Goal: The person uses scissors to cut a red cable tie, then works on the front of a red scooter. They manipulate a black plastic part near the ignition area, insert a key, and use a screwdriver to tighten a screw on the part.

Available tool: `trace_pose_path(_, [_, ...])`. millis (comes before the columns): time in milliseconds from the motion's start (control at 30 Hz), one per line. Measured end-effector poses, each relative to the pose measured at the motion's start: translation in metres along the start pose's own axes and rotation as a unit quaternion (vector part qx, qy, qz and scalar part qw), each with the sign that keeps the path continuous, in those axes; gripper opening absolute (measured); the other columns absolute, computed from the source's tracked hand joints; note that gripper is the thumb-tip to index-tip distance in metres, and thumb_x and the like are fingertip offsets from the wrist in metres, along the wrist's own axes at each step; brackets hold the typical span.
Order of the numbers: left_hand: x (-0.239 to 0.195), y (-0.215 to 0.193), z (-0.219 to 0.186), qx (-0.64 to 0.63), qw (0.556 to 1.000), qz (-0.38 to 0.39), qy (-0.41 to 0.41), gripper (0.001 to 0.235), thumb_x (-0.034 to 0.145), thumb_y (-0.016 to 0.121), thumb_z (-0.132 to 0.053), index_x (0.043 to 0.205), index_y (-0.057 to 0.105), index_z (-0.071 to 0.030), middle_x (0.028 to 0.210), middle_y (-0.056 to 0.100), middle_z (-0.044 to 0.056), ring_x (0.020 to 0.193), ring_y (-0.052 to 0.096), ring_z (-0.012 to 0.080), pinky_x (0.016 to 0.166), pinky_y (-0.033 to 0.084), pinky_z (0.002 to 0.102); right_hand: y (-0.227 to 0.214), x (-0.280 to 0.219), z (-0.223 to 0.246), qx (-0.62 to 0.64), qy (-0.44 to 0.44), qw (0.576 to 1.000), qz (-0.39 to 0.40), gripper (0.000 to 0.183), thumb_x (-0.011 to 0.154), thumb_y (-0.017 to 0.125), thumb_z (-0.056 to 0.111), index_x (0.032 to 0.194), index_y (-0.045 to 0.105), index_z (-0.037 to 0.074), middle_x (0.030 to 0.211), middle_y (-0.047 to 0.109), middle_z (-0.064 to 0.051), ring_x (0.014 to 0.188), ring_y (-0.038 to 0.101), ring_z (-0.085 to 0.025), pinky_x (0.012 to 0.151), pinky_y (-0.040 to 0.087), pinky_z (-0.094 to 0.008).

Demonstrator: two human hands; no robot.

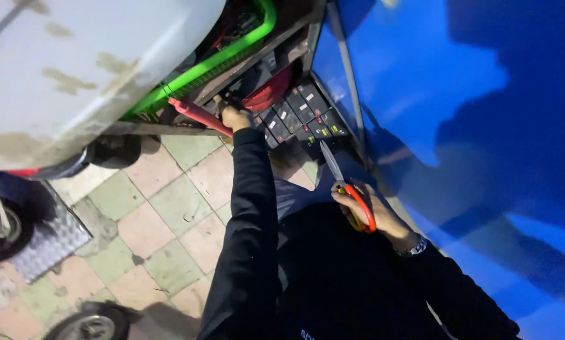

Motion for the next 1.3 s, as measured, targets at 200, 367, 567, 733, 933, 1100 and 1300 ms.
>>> trace_pose_path(200, [0.005, -0.026, -0.004, -0.007, 0.997, 0.005, 0.072, 0.031, 0.09, 0.059, -0.014, 0.112, 0.055, 0.007, 0.099, 0.068, 0.026, 0.084, 0.07, 0.0327, 0.074, 0.056, 0.037, -0.009, 0.032, -0.017, 0.009, -0.052, 0.998, 0.03, 0.028, 0.091, 0.071, 0.027, 0.09, 0.069, -0.001, 0.051, 0.058, -0.015, 0.038, 0.06, -0.024, 0.034, 0.047, -0.033])
trace_pose_path(367, [0.002, -0.037, -0.02, 0.01, 0.99, 0.022, 0.141, 0.022, 0.082, 0.064, 0.008, 0.1, 0.051, 0.008, 0.083, 0.069, 0.027, 0.064, 0.074, 0.0312, 0.055, 0.061, 0.035, 0.019, 0.084, -0.017, 0.049, -0.124, 0.984, 0.122, 0.027, 0.094, 0.068, 0.024, 0.099, 0.064, -0.002, 0.042, 0.054, -0.015, 0.027, 0.054, -0.023, 0.026, 0.041, -0.029])
trace_pose_path(567, [-0.094, -0.022, -0.059, 0.091, 0.983, 0.092, 0.129, 0.016, 0.095, 0.067, -0.011, 0.098, 0.058, 0.002, 0.098, 0.074, 0.026, 0.084, 0.078, 0.0352, 0.067, 0.066, 0.042, 0.073, 0.18, -0.008, -0.003, -0.088, 0.986, 0.141, 0.027, 0.093, 0.069, 0.029, 0.095, 0.063, 0.003, 0.053, 0.058, -0.009, 0.036, 0.055, -0.017, 0.034, 0.044, -0.028])
trace_pose_path(733, [-0.047, -0.048, -0.054, 0.156, 0.976, 0.072, 0.131, 0.02, 0.085, 0.083, -0.017, 0.09, 0.071, -0.001, 0.073, 0.071, 0.016, 0.062, 0.074, 0.0242, 0.056, 0.064, 0.036, 0.119, 0.269, -0.035, -0.007, -0.05, 0.987, 0.155, 0.041, 0.091, 0.075, 0.04, 0.106, 0.059, 0.005, 0.058, 0.06, -0.009, 0.036, 0.055, -0.018, 0.031, 0.045, -0.028])
trace_pose_path(933, [-0.063, -0.043, -0.06, 0.173, 0.976, 0.093, 0.09, 0.018, 0.082, 0.084, -0.016, 0.089, 0.072, -0.004, 0.071, 0.071, 0.016, 0.061, 0.075, 0.0257, 0.053, 0.064, 0.037, 0.146, 0.292, -0.031, -0.035, -0.036, 0.986, 0.159, 0.046, 0.091, 0.077, 0.044, 0.112, 0.058, 0.007, 0.059, 0.058, -0.009, 0.04, 0.055, -0.017, 0.031, 0.048, -0.028])
trace_pose_path(1100, [-0.088, -0.032, -0.073, 0.194, 0.971, 0.11, 0.09, 0.012, 0.079, 0.084, -0.012, 0.083, 0.076, -0.004, 0.066, 0.07, 0.019, 0.054, 0.072, 0.0257, 0.049, 0.063, 0.038, 0.154, 0.3, -0.024, -0.049, -0.056, 0.982, 0.172, 0.035, 0.092, 0.078, 0.039, 0.101, 0.061, 0.01, 0.06, 0.054, -0.009, 0.041, 0.053, -0.017, 0.031, 0.046, -0.027])
trace_pose_path(1300, [-0.095, -0.032, -0.075, 0.187, 0.975, 0.1, 0.064, 0.015, 0.079, 0.083, -0.008, 0.089, 0.076, 0.002, 0.069, 0.07, 0.021, 0.056, 0.072, 0.0252, 0.05, 0.063, 0.036, 0.156, 0.279, -0.004, -0.088, -0.071, 0.982, 0.151, 0.031, 0.091, 0.076, 0.037, 0.096, 0.061, 0.01, 0.06, 0.053, -0.007, 0.043, 0.052, -0.013, 0.033, 0.046, -0.026])
Point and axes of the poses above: each hand's wrist, its own x-axis towards the middle knuckle, its own y-axis out of the palm, z = x × y, the point moved 10 cm from there along x, towards the middle knuckle
